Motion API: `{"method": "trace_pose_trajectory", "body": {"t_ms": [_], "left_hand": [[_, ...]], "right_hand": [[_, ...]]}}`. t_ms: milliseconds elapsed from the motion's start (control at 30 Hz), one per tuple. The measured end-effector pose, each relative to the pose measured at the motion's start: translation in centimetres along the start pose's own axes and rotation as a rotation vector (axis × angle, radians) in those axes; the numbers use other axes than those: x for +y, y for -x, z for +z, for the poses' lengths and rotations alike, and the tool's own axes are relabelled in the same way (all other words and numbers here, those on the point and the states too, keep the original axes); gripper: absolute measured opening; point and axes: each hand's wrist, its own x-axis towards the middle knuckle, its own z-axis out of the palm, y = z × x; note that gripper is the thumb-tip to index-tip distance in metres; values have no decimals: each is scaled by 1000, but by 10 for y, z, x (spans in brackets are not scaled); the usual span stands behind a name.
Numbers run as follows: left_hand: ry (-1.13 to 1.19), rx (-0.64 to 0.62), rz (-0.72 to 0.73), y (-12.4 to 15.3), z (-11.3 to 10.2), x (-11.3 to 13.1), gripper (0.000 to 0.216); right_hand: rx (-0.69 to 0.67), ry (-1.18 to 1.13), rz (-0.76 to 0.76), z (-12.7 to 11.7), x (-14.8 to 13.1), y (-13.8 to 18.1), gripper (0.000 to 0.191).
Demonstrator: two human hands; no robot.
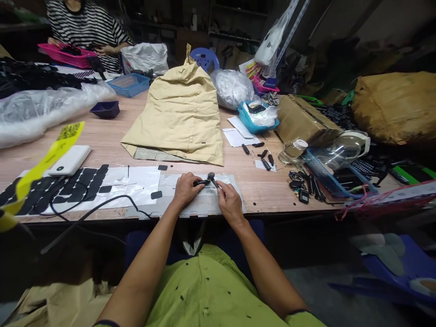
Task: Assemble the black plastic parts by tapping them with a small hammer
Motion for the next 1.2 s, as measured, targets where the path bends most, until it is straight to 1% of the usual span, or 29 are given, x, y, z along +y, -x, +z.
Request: {"method": "trace_pose_trajectory", "body": {"t_ms": [100, 200, 267, 333, 467, 633, 733, 833, 900, 967, 1000, 1033, 1067, 1100, 1133, 1167, 1200], "left_hand": [[12, 11, 0, 0, 1, 0, 18], [11, 12, -16, 1, 1, 2, 17], [5, 8, -24, 1, 1, 3, 17], [6, 1, -21, 1, 1, 4, 16], [41, 7, -15, 1, 1, 3, 17], [133, 48, -49, 1, 1, -3, 33], [211, 68, -56, 0, -1, -4, 36], [354, 80, -87, 2, -6, 0, 37], [479, 98, -127, 10, -14, 7, 41], [574, 99, -104, 28, -25, 18, 45], [600, 68, -66, 40, -31, 23, 48], [611, 0, -15, 54, -36, 28, 50], [618, -114, 23, 69, -40, 31, 52], [626, -259, 34, 84, -41, 33, 52], [631, -395, 21, 98, -40, 34, 51], [626, -503, -12, 110, -36, 32, 48], [599, -564, -57, 121, -29, 27, 46]], "right_hand": [[9, -13, -32, 1, -5, 1, 39], [-32, -18, -58, 7, -9, 3, 38], [-44, -16, -56, 10, -8, 3, 38], [-27, 5, -33, 9, -3, 2, 37], [56, 156, 49, 1, 14, -8, 36], [77, 403, 83, 0, 30, -13, 31], [92, 471, 60, 5, 31, -12, 29], [73, 503, 50, 7, 28, -12, 28], [46, 515, 58, 6, 26, -13, 28], [26, 522, 74, 5, 24, -13, 28], [19, 524, 81, 4, 24, -13, 28], [14, 525, 87, 4, 23, -13, 28], [11, 526, 90, 4, 23, -13, 28], [9, 526, 93, 4, 23, -13, 28], [8, 526, 94, 4, 23, -13, 28], [9, 525, 93, 4, 23, -13, 28], [12, 524, 90, 4, 23, -13, 28]]}}
